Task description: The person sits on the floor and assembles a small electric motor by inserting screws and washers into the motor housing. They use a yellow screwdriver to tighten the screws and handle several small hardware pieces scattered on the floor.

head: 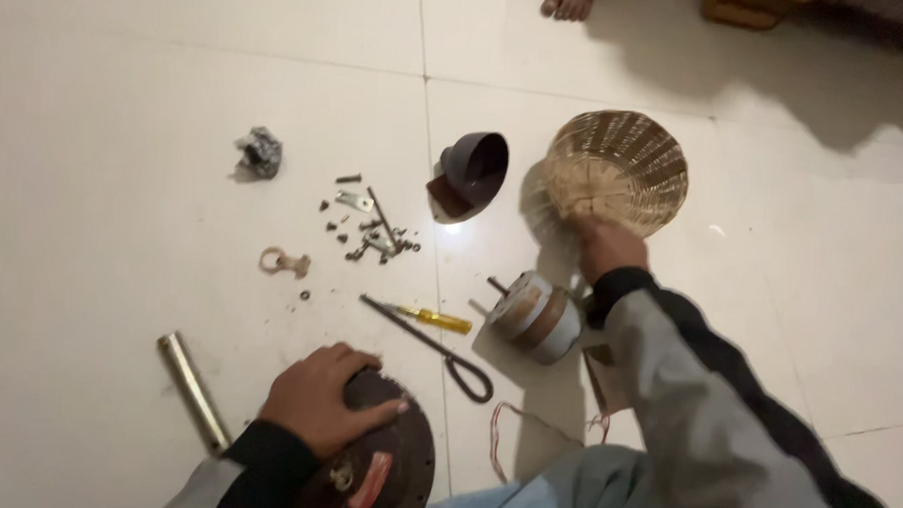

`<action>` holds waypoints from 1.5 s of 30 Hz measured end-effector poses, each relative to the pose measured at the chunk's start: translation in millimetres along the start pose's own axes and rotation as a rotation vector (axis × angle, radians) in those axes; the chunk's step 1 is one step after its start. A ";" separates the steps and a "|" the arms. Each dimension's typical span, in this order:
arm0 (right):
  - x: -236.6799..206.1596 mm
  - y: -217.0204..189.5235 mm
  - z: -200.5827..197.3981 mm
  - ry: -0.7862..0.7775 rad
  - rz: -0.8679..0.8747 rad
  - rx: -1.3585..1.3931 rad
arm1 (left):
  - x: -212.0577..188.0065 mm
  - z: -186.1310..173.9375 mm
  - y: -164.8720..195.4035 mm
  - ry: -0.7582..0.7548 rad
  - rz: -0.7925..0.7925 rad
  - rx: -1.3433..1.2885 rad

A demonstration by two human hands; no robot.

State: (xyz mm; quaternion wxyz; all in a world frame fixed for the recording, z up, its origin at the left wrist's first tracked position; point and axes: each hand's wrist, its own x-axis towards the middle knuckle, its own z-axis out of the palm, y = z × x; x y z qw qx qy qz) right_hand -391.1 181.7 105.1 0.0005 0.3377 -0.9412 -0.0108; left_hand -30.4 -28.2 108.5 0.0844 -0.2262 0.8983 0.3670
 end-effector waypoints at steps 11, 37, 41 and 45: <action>-20.6 -1.6 -10.6 0.110 -0.387 -0.079 | 0.9 1.8 -0.8 -0.016 -0.025 0.023; 86.4 -91.3 -59.1 0.195 -0.127 0.685 | 9.5 28.0 0.1 0.157 0.051 -0.088; 52.7 -111.3 -50.0 0.032 -0.208 0.456 | 12.3 29.8 -1.0 0.178 0.072 -0.087; 19.7 -130.9 -44.1 -0.074 -0.153 0.213 | 14.3 31.7 0.2 0.203 0.076 -0.114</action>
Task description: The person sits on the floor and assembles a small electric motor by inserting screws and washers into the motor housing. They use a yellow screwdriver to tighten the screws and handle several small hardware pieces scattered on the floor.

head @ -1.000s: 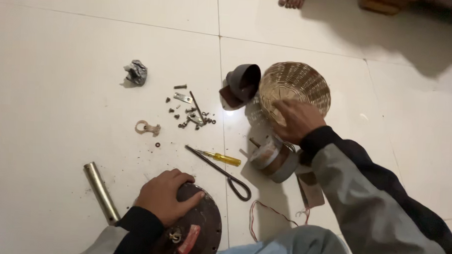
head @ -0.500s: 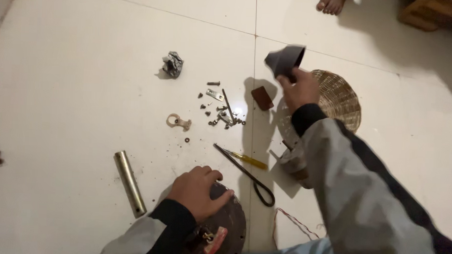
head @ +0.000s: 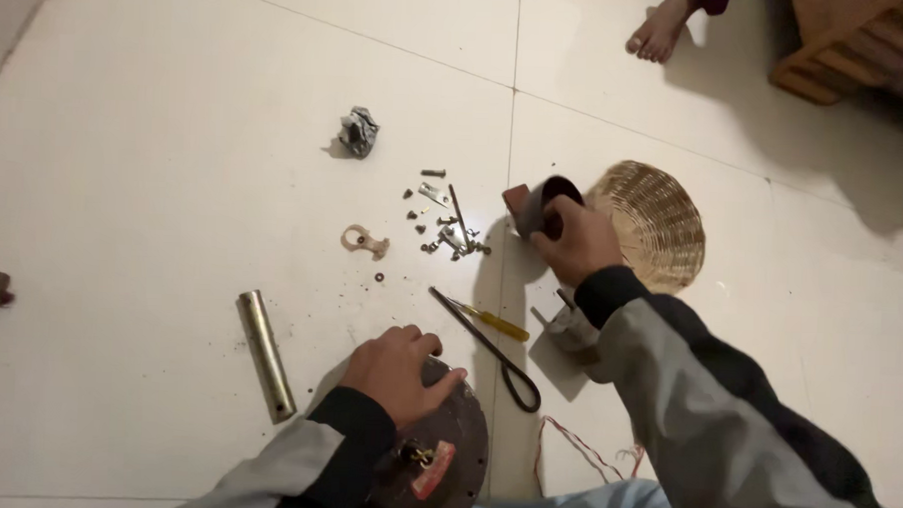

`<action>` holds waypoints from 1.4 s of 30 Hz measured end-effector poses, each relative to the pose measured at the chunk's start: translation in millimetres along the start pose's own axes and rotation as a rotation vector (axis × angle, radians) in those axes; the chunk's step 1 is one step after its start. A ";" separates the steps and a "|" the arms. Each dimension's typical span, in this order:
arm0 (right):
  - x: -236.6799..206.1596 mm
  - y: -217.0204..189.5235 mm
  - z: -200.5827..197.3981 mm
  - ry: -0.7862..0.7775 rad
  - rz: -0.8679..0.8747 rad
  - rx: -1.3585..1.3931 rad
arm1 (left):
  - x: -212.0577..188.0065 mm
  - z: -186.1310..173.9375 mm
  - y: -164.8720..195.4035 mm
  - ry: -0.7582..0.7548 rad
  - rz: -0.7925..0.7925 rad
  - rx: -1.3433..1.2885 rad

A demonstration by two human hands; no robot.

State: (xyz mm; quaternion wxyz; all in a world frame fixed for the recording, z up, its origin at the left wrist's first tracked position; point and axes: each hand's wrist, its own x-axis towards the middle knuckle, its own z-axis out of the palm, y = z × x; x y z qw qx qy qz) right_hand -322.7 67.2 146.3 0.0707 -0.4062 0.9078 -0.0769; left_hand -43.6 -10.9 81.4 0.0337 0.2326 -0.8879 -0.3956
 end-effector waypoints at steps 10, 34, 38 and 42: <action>15.6 -41.6 -15.7 -0.197 0.142 -0.460 | -2.1 -6.3 8.8 -0.063 -0.002 -0.053; 12.7 -48.4 57.4 -0.154 -0.202 -0.205 | 0.5 -5.0 10.0 -0.071 0.019 -0.065; -3.2 -65.6 66.4 -0.019 -0.486 -0.003 | 0.5 -5.8 8.0 -0.062 0.036 -0.072; 6.3 -44.9 62.8 -0.114 -0.217 0.173 | 1.3 -3.9 6.4 -0.105 0.024 -0.060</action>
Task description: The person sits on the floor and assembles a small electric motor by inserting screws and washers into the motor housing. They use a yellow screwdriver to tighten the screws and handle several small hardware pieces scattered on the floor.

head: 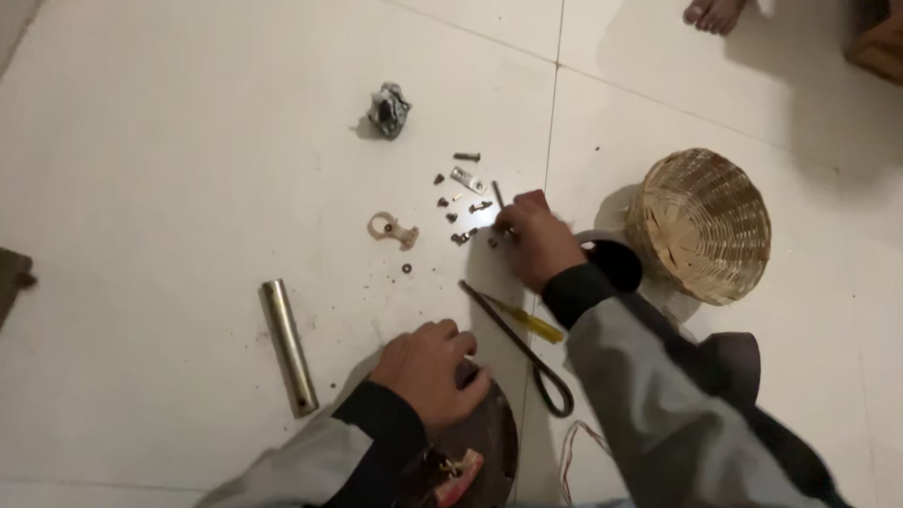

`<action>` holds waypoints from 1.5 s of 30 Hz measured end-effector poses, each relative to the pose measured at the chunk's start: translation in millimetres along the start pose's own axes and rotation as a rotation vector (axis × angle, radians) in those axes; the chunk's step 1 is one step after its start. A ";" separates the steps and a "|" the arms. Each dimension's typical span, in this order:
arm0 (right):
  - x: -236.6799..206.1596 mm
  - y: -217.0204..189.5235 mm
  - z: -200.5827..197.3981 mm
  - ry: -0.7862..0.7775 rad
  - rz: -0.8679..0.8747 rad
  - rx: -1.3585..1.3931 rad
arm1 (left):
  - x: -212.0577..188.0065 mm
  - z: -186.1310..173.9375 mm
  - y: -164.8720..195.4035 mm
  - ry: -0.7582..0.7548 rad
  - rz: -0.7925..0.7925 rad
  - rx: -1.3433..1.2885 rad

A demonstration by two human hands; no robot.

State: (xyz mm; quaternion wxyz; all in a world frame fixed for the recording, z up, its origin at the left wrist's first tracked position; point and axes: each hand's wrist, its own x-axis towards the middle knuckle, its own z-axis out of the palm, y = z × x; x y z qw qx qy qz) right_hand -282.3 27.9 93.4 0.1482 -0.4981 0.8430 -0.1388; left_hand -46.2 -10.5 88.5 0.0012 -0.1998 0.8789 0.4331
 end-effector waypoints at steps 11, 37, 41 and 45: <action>12.9 65.4 -38.4 -0.107 0.134 0.095 | -0.7 -4.2 4.2 0.046 0.009 0.015; 19.2 13.7 -10.5 0.081 0.054 -0.087 | -0.2 -0.8 2.1 0.018 0.012 0.007; 18.3 4.9 6.0 -0.015 -0.102 -0.171 | -0.1 0.7 0.2 0.022 0.018 -0.002; 13.6 1.3 8.4 0.033 -0.149 -0.258 | 0.2 0.8 1.6 0.025 0.000 -0.011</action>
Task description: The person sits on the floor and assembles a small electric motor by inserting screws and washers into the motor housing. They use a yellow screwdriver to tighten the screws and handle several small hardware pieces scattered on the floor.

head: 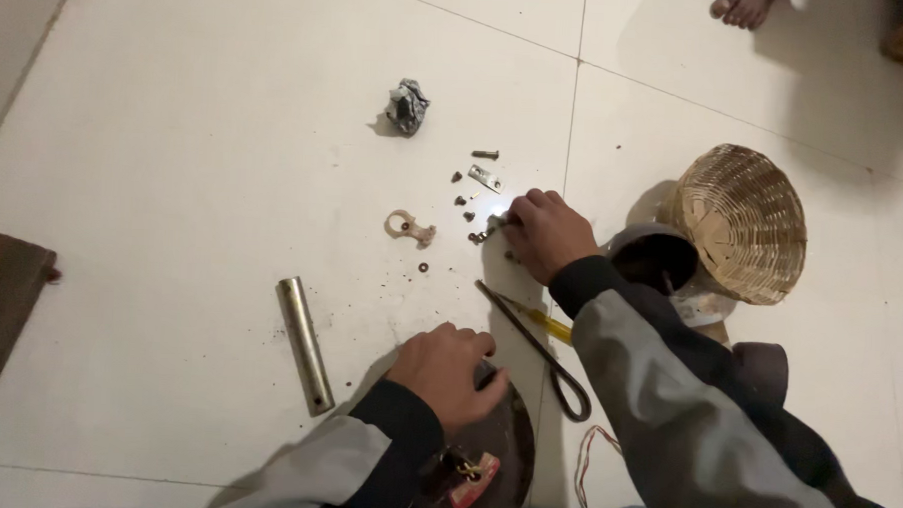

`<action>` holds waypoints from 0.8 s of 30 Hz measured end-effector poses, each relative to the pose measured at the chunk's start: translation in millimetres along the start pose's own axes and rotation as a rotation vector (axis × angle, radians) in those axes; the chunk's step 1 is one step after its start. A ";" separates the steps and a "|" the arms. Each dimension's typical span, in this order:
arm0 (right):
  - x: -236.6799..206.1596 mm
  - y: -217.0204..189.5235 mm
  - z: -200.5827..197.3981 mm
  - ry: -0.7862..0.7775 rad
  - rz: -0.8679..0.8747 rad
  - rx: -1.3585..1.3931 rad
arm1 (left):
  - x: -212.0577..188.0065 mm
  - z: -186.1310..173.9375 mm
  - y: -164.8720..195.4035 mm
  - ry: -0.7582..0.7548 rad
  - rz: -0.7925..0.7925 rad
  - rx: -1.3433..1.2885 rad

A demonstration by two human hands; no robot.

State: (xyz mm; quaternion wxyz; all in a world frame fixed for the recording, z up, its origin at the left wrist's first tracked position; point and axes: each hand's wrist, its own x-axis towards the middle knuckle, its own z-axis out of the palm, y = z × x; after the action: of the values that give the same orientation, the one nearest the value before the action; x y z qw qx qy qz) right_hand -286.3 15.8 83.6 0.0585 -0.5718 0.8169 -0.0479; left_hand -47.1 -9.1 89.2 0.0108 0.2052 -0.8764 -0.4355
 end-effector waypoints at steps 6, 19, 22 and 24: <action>14.0 -10.3 -16.2 -0.032 -0.015 0.214 | 1.6 -2.7 3.3 -0.101 -0.051 0.027; 13.0 -48.2 0.9 0.071 -0.223 0.364 | 1.5 0.5 3.7 0.010 0.042 0.009; 4.5 -28.1 -8.2 0.061 -0.040 0.335 | 2.3 0.7 3.5 -0.014 0.012 -0.019; -0.8 -17.2 -10.7 0.017 0.085 0.312 | 3.9 0.0 2.5 0.031 0.055 -0.006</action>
State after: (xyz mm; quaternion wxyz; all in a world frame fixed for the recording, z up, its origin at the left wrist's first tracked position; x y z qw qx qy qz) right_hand -271.7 10.8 96.7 0.1416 -0.5205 0.8234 -0.1764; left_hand -51.6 -9.1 90.5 0.0369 0.1876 -0.8801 -0.4346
